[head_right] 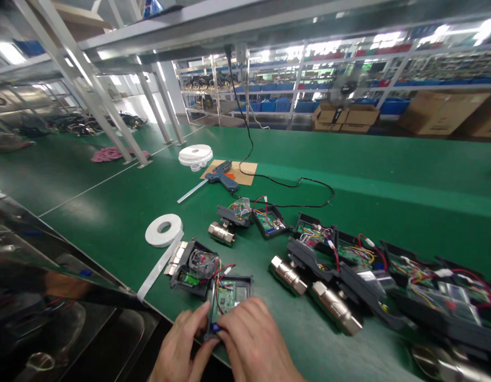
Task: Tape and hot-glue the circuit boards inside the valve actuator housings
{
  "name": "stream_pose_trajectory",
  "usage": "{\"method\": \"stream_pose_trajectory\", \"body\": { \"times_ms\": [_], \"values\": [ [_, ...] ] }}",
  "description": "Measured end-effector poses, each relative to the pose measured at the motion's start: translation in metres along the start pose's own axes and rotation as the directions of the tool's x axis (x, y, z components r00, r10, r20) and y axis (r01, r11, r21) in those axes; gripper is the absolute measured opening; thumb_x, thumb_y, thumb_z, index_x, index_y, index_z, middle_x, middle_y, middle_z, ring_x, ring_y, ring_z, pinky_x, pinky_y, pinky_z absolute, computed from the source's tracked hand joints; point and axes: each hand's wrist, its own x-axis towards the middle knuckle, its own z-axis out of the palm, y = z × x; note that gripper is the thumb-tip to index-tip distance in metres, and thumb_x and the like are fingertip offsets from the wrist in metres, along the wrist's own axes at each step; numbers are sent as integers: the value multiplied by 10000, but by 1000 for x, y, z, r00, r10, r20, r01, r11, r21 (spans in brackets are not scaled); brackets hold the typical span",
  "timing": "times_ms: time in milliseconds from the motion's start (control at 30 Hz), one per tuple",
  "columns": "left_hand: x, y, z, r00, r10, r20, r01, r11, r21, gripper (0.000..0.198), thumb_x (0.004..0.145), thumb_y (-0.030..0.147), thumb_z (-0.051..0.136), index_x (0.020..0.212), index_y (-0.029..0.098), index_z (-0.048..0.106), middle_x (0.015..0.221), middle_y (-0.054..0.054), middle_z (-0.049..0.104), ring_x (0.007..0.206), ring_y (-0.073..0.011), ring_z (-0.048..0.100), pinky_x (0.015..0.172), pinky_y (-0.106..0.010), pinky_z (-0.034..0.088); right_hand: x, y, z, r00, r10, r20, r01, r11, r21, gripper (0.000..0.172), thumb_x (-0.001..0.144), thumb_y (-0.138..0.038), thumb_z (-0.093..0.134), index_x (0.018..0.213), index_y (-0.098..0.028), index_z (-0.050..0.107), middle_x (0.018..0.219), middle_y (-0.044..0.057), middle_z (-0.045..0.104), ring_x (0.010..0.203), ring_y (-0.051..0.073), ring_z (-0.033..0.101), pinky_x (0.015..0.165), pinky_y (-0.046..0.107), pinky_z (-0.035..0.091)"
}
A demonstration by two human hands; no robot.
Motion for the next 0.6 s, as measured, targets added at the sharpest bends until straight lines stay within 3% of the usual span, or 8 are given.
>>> {"method": "stream_pose_trajectory", "body": {
  "times_ms": [200, 367, 500, 600],
  "values": [
    [3, 2, 1, 999, 34, -19, -35, 999, -33, 307, 978, 163, 480, 1269, 80, 528, 842, -80, 679, 733, -168, 623, 712, -290, 568, -9, 5, 2, 997, -56, 61, 58, 998, -32, 146, 989, -92, 482, 1107, -125, 562, 894, 86, 631, 813, 210, 538, 748, 358, 475],
    [3, 3, 3, 999, 51, -3, -51, 997, -56, 245, 953, 126, 500, 1187, 105, 568, 796, -70, 663, 689, -172, 603, 668, -314, 545, -12, 6, 0, 998, 3, 64, 0, 999, -40, 169, 977, -78, 481, 1093, -153, 578, 1014, 111, 583, 980, 241, 538, 832, 368, 528],
    [3, 3, 3, 996, 83, -21, -84, 995, -55, 241, 925, 73, 507, 1148, 113, 589, 762, -57, 647, 666, -161, 589, 638, -297, 524, -12, 7, -5, 991, 27, 131, -30, 999, 17, 219, 958, -51, 478, 1123, -168, 562, 1036, 103, 584, 1021, 239, 539, 891, 380, 539],
    [3, 0, 3, 994, 105, -34, -106, 994, -38, 238, 903, 61, 541, 1127, 108, 606, 754, -57, 639, 675, -162, 595, 645, -299, 529, -14, 7, -10, 995, 36, 89, -41, 998, 49, 197, 964, -75, 493, 1132, -168, 536, 1059, 99, 594, 1066, 224, 543, 950, 357, 529]
  ]
}}
